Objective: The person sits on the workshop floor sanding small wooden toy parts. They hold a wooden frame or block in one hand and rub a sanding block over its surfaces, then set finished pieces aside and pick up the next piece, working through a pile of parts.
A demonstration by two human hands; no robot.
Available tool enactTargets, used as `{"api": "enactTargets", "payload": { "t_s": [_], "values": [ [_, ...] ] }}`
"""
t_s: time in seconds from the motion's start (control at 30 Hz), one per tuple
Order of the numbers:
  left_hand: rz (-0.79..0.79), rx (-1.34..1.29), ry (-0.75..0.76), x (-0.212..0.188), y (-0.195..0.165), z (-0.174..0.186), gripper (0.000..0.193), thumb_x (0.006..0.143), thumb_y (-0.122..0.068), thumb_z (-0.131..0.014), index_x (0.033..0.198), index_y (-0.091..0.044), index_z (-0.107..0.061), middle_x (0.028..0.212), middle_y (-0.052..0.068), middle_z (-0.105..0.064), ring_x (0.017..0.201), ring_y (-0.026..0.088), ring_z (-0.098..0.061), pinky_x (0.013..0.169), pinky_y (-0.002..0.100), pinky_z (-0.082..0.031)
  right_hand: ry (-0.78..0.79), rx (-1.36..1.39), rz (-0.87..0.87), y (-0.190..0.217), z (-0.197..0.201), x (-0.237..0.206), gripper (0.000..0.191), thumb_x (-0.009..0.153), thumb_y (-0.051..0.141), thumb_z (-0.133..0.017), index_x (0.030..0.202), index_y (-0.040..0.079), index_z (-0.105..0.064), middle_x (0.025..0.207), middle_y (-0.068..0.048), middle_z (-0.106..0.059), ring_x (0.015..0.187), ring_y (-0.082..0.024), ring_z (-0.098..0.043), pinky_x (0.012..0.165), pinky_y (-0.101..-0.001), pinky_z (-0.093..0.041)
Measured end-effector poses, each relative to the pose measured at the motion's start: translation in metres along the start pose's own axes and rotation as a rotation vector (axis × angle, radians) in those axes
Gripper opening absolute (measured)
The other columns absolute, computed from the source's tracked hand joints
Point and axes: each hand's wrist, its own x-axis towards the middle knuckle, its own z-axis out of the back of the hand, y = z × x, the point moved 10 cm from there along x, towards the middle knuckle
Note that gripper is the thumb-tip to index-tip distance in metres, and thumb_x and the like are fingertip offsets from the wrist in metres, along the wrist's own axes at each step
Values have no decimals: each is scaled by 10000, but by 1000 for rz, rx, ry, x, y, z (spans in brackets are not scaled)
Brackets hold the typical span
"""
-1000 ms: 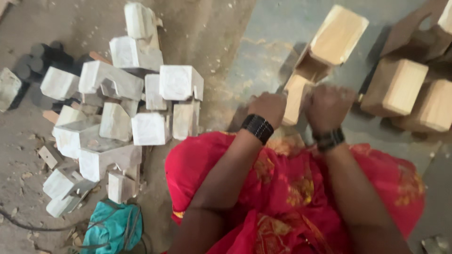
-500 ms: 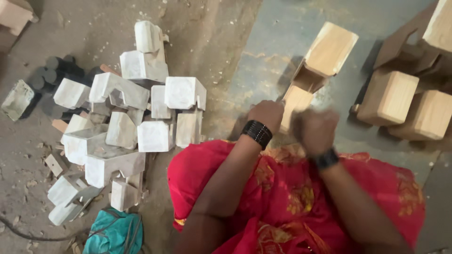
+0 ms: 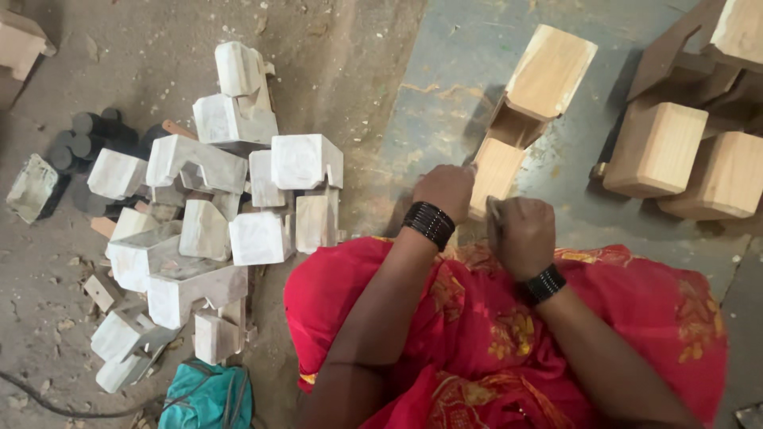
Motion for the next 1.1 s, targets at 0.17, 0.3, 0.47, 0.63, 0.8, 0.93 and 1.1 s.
{"api": "enactTargets", "payload": {
  "t_s": [0.17, 0.3, 0.47, 0.63, 0.8, 0.93, 1.1],
  "values": [
    [50, 40, 149, 2, 1, -23, 209, 1048, -176, -536, 1157, -94, -695, 1019, 145, -745, 997, 345, -721, 833, 480, -590, -34, 163, -294, -61, -7, 21, 199, 995, 168, -735, 905, 42, -611, 854, -180, -616, 760, -403, -610, 669, -495, -488],
    [-5, -41, 43, 5, -3, -11, 358, 861, -81, -581, 1210, -74, -663, 907, 169, -736, 897, 370, -706, 723, 516, -571, -8, 195, -401, -56, -5, 6, 289, 991, 179, -764, 825, 13, -595, 764, -207, -605, 676, -418, -609, 619, -503, -476],
    [-10, 5, 82, 11, -5, -24, 231, 874, -89, -620, 1086, -52, -703, 950, 181, -735, 951, 373, -701, 803, 494, -572, 20, 225, -362, -51, -6, -9, 237, 961, 155, -727, 831, -1, -606, 806, -211, -630, 739, -401, -641, 671, -467, -501],
    [-41, -51, 41, 10, -11, -24, 186, 833, -53, -669, 1009, -66, -725, 954, 183, -735, 970, 379, -691, 843, 495, -552, -105, 256, -444, -77, -1, 7, 220, 991, 187, -732, 890, 8, -655, 823, -204, -660, 726, -386, -653, 662, -443, -516],
    [-52, -58, 105, 9, -21, -14, 297, 700, -127, -781, 972, -33, -705, 932, 198, -724, 963, 375, -685, 858, 477, -544, 11, 336, -413, -49, 15, -12, 218, 959, 193, -740, 878, 1, -673, 780, -193, -649, 649, -347, -642, 619, -430, -504],
    [-76, -93, 83, 9, -24, -10, 511, 739, -121, -764, 1220, -4, -637, 922, 206, -719, 917, 396, -681, 795, 498, -543, -96, 415, -494, -68, 33, -15, 106, 1016, 134, -685, 1043, 36, -713, 897, -145, -698, 748, -296, -698, 693, -393, -545],
    [-18, 9, 82, 17, -9, -28, 193, 830, -88, -699, 1020, -85, -733, 988, 161, -738, 988, 363, -699, 856, 479, -563, -58, 233, -271, -63, 15, 13, 91, 932, 111, -750, 991, 43, -742, 868, -159, -690, 752, -339, -681, 668, -428, -543]
  ]
}}
